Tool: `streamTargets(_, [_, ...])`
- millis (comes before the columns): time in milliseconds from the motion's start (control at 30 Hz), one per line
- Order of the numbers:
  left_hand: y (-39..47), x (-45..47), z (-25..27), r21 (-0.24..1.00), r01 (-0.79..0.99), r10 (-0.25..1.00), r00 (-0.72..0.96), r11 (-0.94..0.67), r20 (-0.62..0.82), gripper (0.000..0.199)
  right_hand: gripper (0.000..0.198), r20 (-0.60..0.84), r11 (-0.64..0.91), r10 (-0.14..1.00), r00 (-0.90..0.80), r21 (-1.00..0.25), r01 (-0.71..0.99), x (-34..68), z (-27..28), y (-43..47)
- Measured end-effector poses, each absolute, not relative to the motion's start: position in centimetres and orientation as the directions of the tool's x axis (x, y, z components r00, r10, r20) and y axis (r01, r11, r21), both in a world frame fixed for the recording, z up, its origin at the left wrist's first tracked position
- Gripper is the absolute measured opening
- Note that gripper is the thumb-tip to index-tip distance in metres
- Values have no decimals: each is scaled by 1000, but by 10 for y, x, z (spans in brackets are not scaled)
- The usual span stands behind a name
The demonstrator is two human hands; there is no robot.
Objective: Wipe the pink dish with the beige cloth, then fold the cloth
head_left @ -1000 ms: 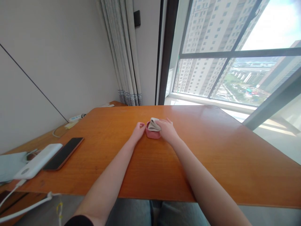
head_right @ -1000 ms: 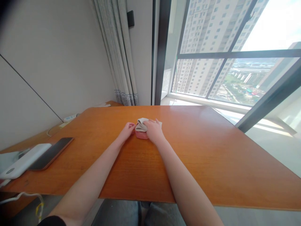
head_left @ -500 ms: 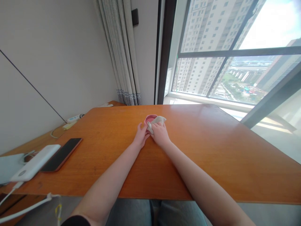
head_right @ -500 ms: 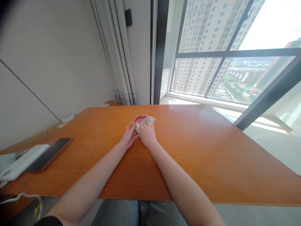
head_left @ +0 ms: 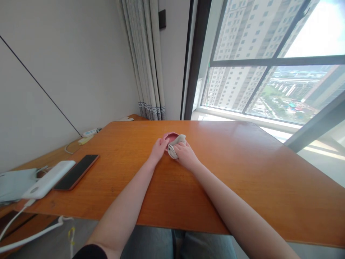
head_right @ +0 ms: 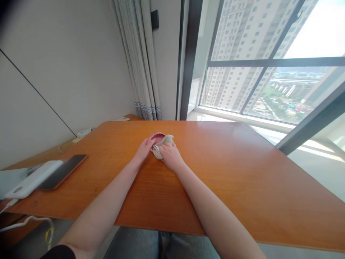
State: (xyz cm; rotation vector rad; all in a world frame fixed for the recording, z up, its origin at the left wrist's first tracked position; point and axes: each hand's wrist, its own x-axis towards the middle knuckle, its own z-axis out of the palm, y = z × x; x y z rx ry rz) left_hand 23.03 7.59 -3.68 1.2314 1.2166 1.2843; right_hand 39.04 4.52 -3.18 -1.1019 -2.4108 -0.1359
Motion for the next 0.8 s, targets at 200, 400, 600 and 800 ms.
streamTargets(200, [55, 261, -46, 989, -42, 971, -200, -140, 129, 40, 19, 531, 570, 727, -435, -115, 814, 387, -44, 42])
streamTargets(400, [51, 272, -50, 977, -57, 930, -323, -203, 175, 24, 9, 606, 570, 701, -376, -158, 806, 373, -49, 37])
streamTargets(600, [76, 234, -38, 967, 132, 961, -145, -219, 237, 16, 4, 605, 662, 630, -487, -89, 744, 376, -35, 38])
streamTargets(800, [71, 226, -29, 934, 254, 963, -22, -253, 267, 16, 4, 519, 721, 606, -603, -39, 691, 393, -27, 39])
